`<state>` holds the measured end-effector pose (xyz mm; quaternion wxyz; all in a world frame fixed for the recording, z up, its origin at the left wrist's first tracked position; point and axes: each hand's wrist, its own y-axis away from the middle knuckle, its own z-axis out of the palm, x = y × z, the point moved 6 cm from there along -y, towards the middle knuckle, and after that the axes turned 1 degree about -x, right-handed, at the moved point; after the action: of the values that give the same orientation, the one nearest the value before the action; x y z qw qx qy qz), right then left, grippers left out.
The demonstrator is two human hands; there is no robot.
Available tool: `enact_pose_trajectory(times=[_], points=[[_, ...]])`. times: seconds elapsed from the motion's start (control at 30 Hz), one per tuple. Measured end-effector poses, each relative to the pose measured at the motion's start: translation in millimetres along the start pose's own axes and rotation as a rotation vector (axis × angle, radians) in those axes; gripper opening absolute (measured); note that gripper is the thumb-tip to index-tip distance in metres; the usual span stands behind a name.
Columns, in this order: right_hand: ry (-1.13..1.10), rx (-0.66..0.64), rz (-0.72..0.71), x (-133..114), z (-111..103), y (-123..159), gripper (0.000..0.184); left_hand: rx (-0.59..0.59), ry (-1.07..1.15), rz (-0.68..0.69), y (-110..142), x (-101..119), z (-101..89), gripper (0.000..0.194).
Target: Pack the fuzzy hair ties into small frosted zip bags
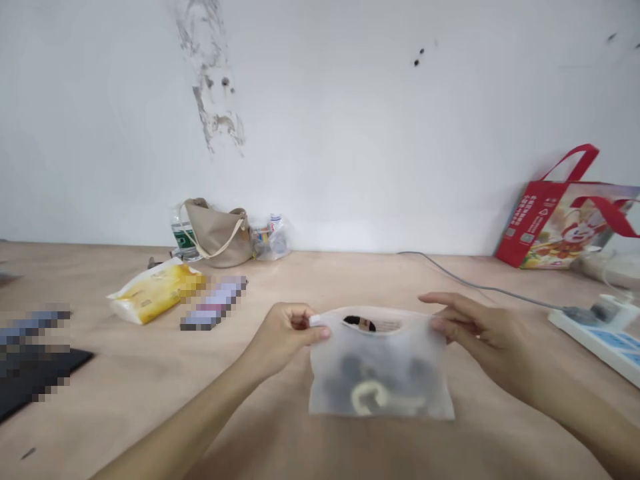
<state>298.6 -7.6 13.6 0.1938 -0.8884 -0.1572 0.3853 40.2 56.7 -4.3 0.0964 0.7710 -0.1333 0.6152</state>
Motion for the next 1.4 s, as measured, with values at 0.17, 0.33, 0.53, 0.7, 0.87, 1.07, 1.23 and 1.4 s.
enact_pose_trajectory(times=[0.17, 0.33, 0.53, 0.7, 0.87, 1.07, 1.23, 1.4], points=[[0.183, 0.126, 0.039, 7.9, -18.8, 2.6, 0.025, 0.1, -0.088, 0.101, 8.9, 11.1, -13.1, 0.019], [0.348, 0.226, -0.242, -63.2, 15.6, -5.2, 0.02, 0.036, -0.226, 0.141, 19.7, 18.9, -5.3, 0.028], [0.545, -0.071, -0.482, -124.3, 93.4, -31.3, 0.008, 0.062, -0.401, 0.272, 34.6, 28.0, 0.7, 0.025], [0.593, -0.137, -0.516, -121.8, 92.1, -31.7, 0.012, 0.107, -0.487, 0.39, 42.8, 33.1, 2.6, 0.025], [0.739, -0.025, -0.448, -83.0, 47.3, -24.6, 0.025, 0.263, -0.41, 0.392, 31.4, 28.3, -23.2, 0.022], [0.819, 0.169, -0.407, -45.7, -5.9, 9.9, 0.035, 0.193, -0.36, 0.289, 22.1, 18.1, -43.5, 0.024], [0.61, 0.074, -0.438, -54.6, 21.2, 33.9, 0.026, -0.062, -0.483, 0.167, 31.6, 11.6, 1.0, 0.046], [0.584, -0.105, -0.406, -38.9, 101.5, 42.9, 0.067, -0.278, -0.894, 0.3, 40.1, -15.1, 70.0, 0.064]])
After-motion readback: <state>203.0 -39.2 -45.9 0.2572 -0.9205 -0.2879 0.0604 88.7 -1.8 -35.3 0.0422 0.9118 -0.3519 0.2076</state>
